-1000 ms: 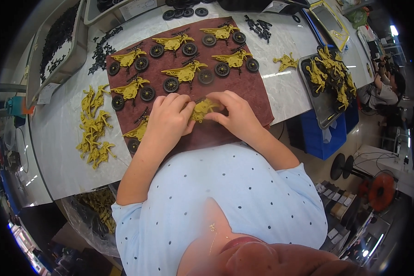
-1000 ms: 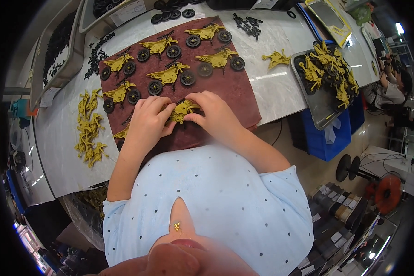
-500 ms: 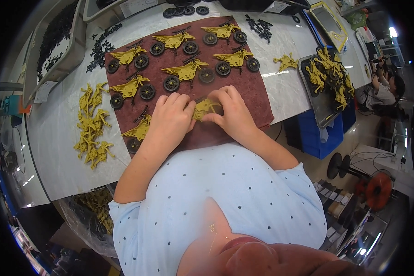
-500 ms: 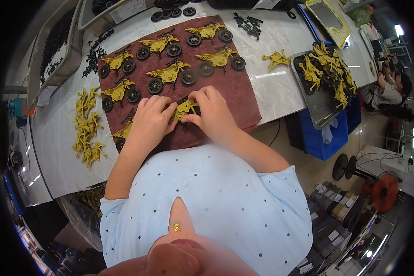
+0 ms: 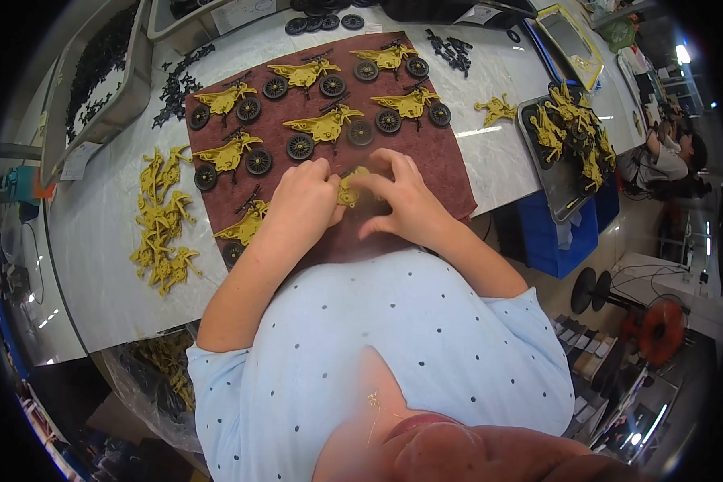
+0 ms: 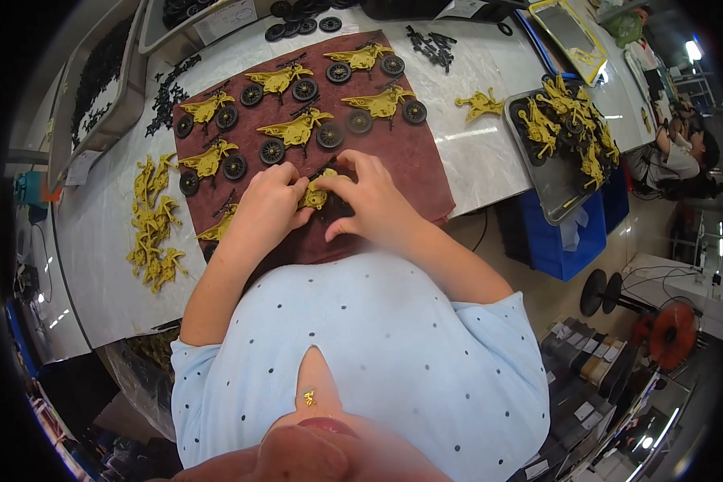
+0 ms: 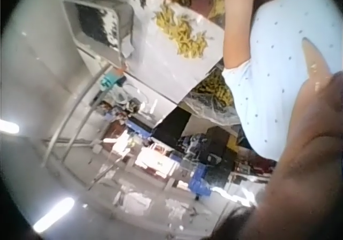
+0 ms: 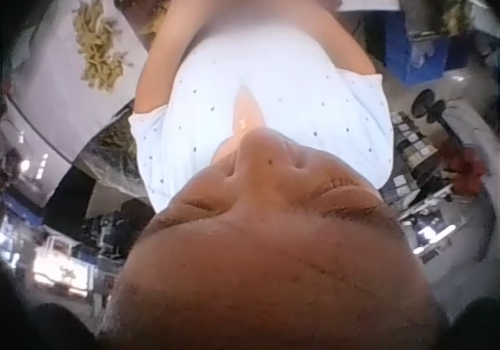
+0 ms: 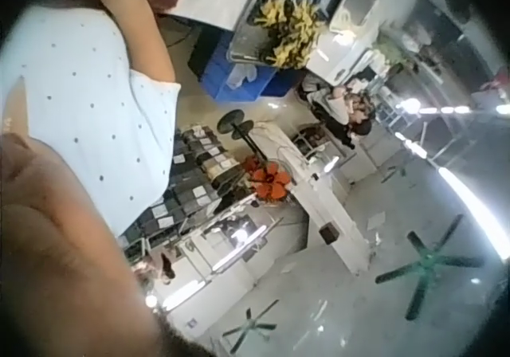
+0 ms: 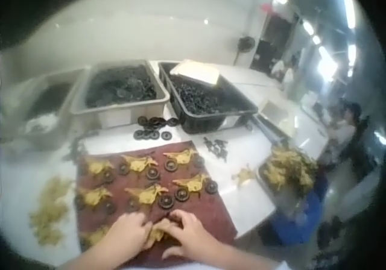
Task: The person assembles toy motorcycles by attaching handlebar parts to the motorcycle frames, pressing the motorcycle body halves together with the wheels by hand, and placing the assembled motorcycles onto a tray.
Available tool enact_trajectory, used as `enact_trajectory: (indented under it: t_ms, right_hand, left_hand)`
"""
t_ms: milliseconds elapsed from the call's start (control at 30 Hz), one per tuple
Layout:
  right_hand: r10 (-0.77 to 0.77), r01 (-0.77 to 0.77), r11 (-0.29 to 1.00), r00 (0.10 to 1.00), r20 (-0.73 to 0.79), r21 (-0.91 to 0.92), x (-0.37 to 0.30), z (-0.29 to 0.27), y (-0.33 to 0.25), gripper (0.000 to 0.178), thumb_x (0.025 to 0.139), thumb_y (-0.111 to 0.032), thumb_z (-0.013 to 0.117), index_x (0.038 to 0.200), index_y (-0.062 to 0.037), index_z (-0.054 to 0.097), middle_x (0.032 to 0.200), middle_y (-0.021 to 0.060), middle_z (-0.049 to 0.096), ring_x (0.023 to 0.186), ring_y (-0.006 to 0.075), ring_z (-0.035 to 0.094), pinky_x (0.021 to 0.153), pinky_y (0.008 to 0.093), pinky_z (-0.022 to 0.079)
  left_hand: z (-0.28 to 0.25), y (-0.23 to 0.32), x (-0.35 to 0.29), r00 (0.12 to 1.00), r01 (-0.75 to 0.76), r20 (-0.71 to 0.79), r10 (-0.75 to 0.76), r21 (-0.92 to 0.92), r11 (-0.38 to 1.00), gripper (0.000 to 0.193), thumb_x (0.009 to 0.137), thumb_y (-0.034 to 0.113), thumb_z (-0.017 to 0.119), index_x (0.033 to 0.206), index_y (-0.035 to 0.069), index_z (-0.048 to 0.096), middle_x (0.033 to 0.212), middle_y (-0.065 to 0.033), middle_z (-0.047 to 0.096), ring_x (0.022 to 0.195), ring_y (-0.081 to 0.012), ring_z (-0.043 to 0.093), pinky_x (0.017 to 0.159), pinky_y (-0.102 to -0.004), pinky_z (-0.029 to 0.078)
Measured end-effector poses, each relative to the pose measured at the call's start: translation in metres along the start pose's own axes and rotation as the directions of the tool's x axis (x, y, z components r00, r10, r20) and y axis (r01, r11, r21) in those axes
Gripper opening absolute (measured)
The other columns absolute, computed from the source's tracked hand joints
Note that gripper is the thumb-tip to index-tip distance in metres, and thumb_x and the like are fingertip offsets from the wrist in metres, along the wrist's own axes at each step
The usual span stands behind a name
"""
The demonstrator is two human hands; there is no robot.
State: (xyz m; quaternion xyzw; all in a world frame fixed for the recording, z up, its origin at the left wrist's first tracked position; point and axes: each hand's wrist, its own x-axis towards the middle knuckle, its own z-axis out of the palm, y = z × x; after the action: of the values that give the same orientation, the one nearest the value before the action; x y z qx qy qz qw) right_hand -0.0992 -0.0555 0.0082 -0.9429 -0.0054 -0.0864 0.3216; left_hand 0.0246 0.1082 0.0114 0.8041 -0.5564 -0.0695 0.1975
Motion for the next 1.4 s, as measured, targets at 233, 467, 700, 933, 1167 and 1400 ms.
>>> enact_trajectory:
  t_ms: [233, 467, 700, 933, 1167, 1400]
  right_hand:
    - [-0.290, 0.253, 0.946, 0.940, -0.181, -0.203, 0.011, 0.011, 0.007, 0.037, 0.068, -0.010, 0.075, 0.103, -0.0077, 0.063, 0.111, 0.0059, 0.059, 0.106, 0.0257, 0.055, 0.088, 0.0388, 0.042]
    - [-0.409, 0.356, 0.898, 0.891, -0.194, -0.259, 0.027, 0.004, 0.003, 0.023, 0.070, -0.011, 0.071, 0.093, -0.0069, 0.065, 0.096, 0.0035, 0.065, 0.096, 0.0220, 0.061, 0.084, 0.0360, 0.043]
    - [-0.418, 0.346, 0.886, 0.885, -0.207, -0.310, 0.027, 0.015, 0.005, 0.018, 0.072, -0.009, 0.064, 0.089, -0.0057, 0.065, 0.093, 0.0064, 0.067, 0.090, 0.0214, 0.063, 0.080, 0.0346, 0.043]
    - [-0.351, 0.296, 0.897, 0.928, -0.122, -0.329, 0.031, 0.008, -0.001, 0.018, 0.072, -0.009, 0.063, 0.089, -0.0061, 0.063, 0.095, 0.0052, 0.065, 0.090, 0.0197, 0.062, 0.082, 0.0347, 0.041]
    - [0.210, -0.041, 0.753, 0.961, -0.181, 0.657, 0.020, -0.016, 0.000, 0.057, 0.087, -0.027, 0.066, 0.134, -0.0021, 0.043, 0.132, 0.0112, 0.047, 0.117, 0.0194, 0.050, 0.094, 0.0322, 0.042]
    - [0.308, -0.358, 0.295, 0.913, 0.267, 0.886, 0.018, -0.029, -0.008, 0.037, 0.091, -0.015, 0.062, 0.122, 0.0012, 0.049, 0.106, 0.0072, 0.061, 0.096, 0.0121, 0.059, 0.078, 0.0258, 0.050]
  left_hand:
    - [0.000, 0.014, -0.003, 0.992, 0.100, -0.070, -0.105, -0.072, 0.992, 0.033, 0.069, 0.009, 0.072, 0.098, -0.004, 0.064, 0.092, -0.0146, 0.059, 0.087, -0.0294, 0.061, 0.076, -0.0366, 0.051]
    - [0.006, 0.010, -0.016, 0.949, -0.014, -0.316, 0.015, 0.007, 1.000, 0.033, 0.073, 0.008, 0.070, 0.103, -0.003, 0.064, 0.095, -0.0136, 0.064, 0.085, -0.0276, 0.064, 0.073, -0.0351, 0.054]
    - [0.005, 0.003, -0.011, 0.949, -0.101, -0.290, 0.125, 0.097, 0.990, 0.029, 0.073, 0.008, 0.070, 0.099, -0.003, 0.065, 0.089, -0.0118, 0.065, 0.077, -0.0259, 0.065, 0.067, -0.0333, 0.054]
    - [0.000, -0.002, -0.011, 0.967, -0.090, -0.233, 0.105, 0.075, 0.993, 0.026, 0.074, 0.007, 0.069, 0.098, -0.002, 0.065, 0.089, -0.0108, 0.065, 0.075, -0.0239, 0.065, 0.064, -0.0321, 0.054]
    - [-0.017, 0.007, -0.007, 0.862, -0.080, -0.476, 0.176, 0.215, 0.973, 0.031, 0.073, 0.007, 0.069, 0.102, -0.002, 0.065, 0.101, -0.0128, 0.066, 0.093, -0.0275, 0.065, 0.075, -0.0355, 0.054]
    - [-0.029, 0.020, -0.010, 0.804, -0.237, -0.471, 0.362, 0.305, 0.922, 0.045, 0.070, 0.018, 0.073, 0.111, 0.000, 0.063, 0.116, -0.0139, 0.061, 0.104, -0.0286, 0.060, 0.090, -0.0419, 0.046]
